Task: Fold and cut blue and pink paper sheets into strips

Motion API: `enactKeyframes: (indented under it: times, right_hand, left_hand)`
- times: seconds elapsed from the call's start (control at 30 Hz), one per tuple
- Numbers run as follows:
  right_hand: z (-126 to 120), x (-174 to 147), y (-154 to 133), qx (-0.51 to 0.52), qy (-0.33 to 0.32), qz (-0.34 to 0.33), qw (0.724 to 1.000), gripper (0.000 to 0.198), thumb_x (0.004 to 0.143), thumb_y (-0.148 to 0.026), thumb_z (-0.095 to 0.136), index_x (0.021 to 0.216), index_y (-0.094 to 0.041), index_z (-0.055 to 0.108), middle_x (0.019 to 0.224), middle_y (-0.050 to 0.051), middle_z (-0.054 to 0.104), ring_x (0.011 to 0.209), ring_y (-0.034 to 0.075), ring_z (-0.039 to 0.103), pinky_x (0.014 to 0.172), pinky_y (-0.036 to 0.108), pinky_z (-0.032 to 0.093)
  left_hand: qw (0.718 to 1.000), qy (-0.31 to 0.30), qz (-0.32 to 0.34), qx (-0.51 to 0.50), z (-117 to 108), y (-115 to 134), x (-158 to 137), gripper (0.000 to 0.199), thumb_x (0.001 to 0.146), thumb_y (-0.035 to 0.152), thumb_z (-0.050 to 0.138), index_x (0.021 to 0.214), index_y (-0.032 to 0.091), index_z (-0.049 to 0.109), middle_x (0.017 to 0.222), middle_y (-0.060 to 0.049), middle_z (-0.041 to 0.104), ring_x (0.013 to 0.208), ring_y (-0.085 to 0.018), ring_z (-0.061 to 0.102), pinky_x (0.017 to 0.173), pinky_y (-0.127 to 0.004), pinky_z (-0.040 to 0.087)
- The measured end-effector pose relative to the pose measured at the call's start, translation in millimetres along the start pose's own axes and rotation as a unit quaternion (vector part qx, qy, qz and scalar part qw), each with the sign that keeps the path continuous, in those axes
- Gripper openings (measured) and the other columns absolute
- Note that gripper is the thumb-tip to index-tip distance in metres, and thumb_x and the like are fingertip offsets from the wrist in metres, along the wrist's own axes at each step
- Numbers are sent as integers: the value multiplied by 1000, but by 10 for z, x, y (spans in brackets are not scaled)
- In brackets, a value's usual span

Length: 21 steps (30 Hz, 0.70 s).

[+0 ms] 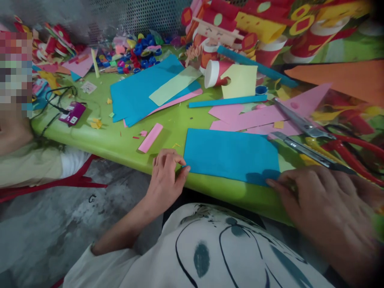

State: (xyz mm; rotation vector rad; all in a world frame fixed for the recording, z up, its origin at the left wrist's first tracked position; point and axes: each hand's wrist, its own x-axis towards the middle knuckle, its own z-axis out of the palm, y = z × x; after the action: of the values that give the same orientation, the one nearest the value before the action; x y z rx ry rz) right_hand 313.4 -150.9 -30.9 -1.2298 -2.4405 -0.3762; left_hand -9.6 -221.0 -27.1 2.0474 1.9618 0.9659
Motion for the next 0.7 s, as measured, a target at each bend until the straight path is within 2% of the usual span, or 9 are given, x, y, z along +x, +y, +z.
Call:
enactKeyframes:
  times: [0.1,0.2,0.27,0.33,0.4,0.53,0.63,0.7]
  right_hand:
    - [-47,25,-58,-6,1,-54,999,14,106,-27,48,99,-27,60,93,11,67,82,33,56,74,45,38]
    - [-118,80,-93,16,-27,-128,991,25,101,-11,43,106,-24,64,99,11,72,82,30,63,71,44,34]
    - [-175,106,-110,5,-36,-142,989,28,100,-9,42,108,-22,66,101,11,74,80,28,67,70,45,34]
    - [-228,99,-124,-6,-43,-139,989,29,100,-8,43,111,-21,67,104,10,77,81,28,69,71,46,36]
    - [-266,50,-136,-14,-50,-130,990,31,100,-8,43,115,-20,68,108,11,79,86,28,72,74,47,38]
    - [-292,-119,-140,-23,-54,-106,993,38,100,-8,42,125,-19,69,118,14,80,95,28,74,78,48,41]
    - [-292,-216,-133,-9,-58,-101,993,42,99,-7,45,132,-21,68,123,12,80,100,27,75,81,46,44]
    - [-289,-251,-131,-2,-53,-98,994,44,98,-6,46,133,-19,68,121,11,81,101,27,75,83,46,45]
  left_hand:
    - [995,15,19,92,61,119,-63,17,104,11,60,102,27,63,104,-6,58,97,-24,55,81,-40,41]
    - [980,14,89,176,87,216,-90,31,100,1,57,97,29,71,98,-5,65,88,-23,53,77,-41,36]
    - [967,21,141,209,97,244,-95,30,102,1,57,95,26,72,101,-5,73,89,-22,58,80,-42,41]
    - [953,32,202,222,113,245,-104,26,105,6,56,97,23,73,113,-7,79,99,-23,66,86,-42,49]
    - [944,17,250,215,130,240,-128,24,107,11,55,103,20,76,122,-11,81,109,-25,72,93,-42,56]
    - [946,-18,237,220,129,302,-234,25,105,9,59,121,16,76,125,-17,81,112,-29,78,98,-44,64]
    - [935,-19,227,273,125,435,-294,42,103,14,67,143,26,68,131,-18,79,114,-34,78,99,-50,66]
    - [929,-39,216,297,158,544,-285,55,106,33,70,159,35,58,127,-17,78,109,-35,77,92,-53,67]
